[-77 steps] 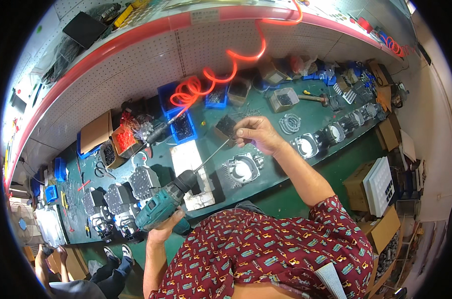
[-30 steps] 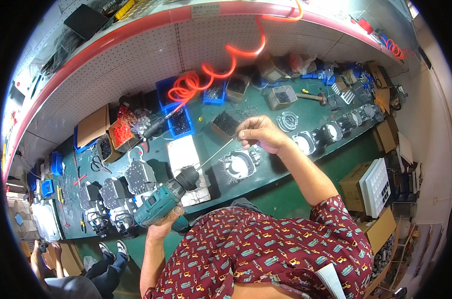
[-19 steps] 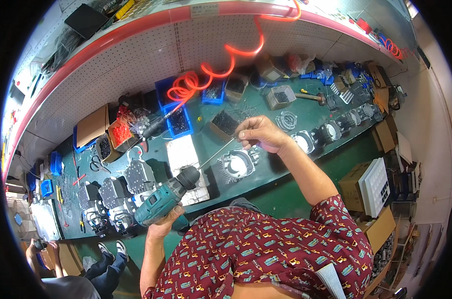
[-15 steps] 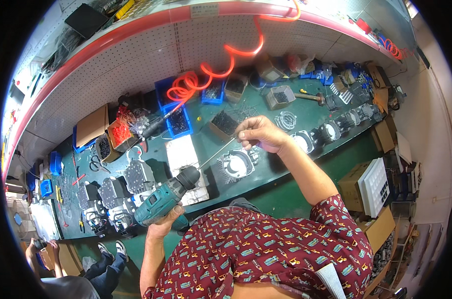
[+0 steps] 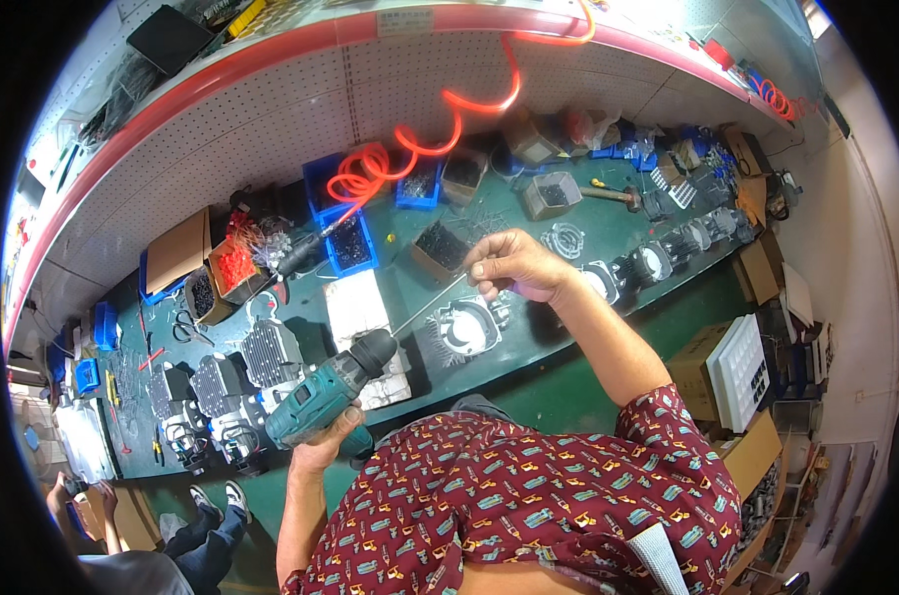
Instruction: The person uses a cordless drill to fasten screws into metal components on a workbench. They repeatedly pick up screws, align them with the drill bit, and drive them into the parts, moving between several units on the table.
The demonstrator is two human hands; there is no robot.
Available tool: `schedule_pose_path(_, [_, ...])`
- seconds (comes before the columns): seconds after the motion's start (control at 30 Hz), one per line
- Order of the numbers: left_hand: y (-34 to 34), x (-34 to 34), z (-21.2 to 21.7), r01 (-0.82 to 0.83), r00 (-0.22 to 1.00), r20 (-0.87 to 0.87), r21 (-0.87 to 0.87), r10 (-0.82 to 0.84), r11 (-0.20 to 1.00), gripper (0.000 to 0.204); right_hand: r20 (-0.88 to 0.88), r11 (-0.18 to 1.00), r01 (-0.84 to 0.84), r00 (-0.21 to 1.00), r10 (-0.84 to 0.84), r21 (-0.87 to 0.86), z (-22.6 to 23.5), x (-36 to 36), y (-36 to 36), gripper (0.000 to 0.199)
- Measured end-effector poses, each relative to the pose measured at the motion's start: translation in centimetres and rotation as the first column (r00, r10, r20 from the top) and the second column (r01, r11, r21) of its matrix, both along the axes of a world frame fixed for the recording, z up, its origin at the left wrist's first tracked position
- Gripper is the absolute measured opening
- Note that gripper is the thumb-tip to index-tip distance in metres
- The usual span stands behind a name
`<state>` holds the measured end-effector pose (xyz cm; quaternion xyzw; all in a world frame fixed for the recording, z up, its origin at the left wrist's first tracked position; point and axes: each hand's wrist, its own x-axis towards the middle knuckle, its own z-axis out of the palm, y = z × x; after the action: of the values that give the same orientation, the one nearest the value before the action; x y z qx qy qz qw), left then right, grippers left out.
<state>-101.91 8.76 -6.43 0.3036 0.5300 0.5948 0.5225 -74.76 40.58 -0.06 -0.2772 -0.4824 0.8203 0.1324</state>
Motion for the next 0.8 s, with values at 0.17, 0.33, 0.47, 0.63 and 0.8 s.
schedule_pose_path(0.17, [0.2, 0.0, 0.2, 0.003, 1.000, 0.027, -0.008, -0.002, 1.000, 0.037, 0.001, 1.000, 0.016, 1.000, -0.016, -0.014, 0.4, -0.3, -0.2, 0.018])
schedule_pose_path(0.33, [0.7, 0.6, 1.0, -0.020, 1.000, -0.006, -0.008, 0.020, 1.000, 0.040, 0.008, 1.000, 0.000, 1.000, 0.000, -0.011, 0.6, -0.4, 0.0, 0.020])
schedule_pose_path(0.47, [1.1, 0.8, 1.6, -0.014, 0.994, -0.107, 0.042, 0.018, 0.999, 0.042, 0.017, 1.000, 0.000, 1.000, 0.000, -0.012, 0.7, -0.6, -0.1, 0.024])
schedule_pose_path(0.63, [0.6, 0.5, 0.5, 0.000, 1.000, -0.006, 0.010, 0.000, 1.000, 0.040, 0.015, 1.000, 0.008, 1.000, -0.008, -0.009, 0.9, -1.0, -0.6, 0.040])
schedule_pose_path(0.8, [0.2, 0.2, -0.7, 0.003, 1.000, 0.018, 0.036, -0.004, 0.999, 0.040, 0.018, 0.999, 0.025, 1.000, -0.024, -0.039, -1.0, -0.6, -0.5, 0.026])
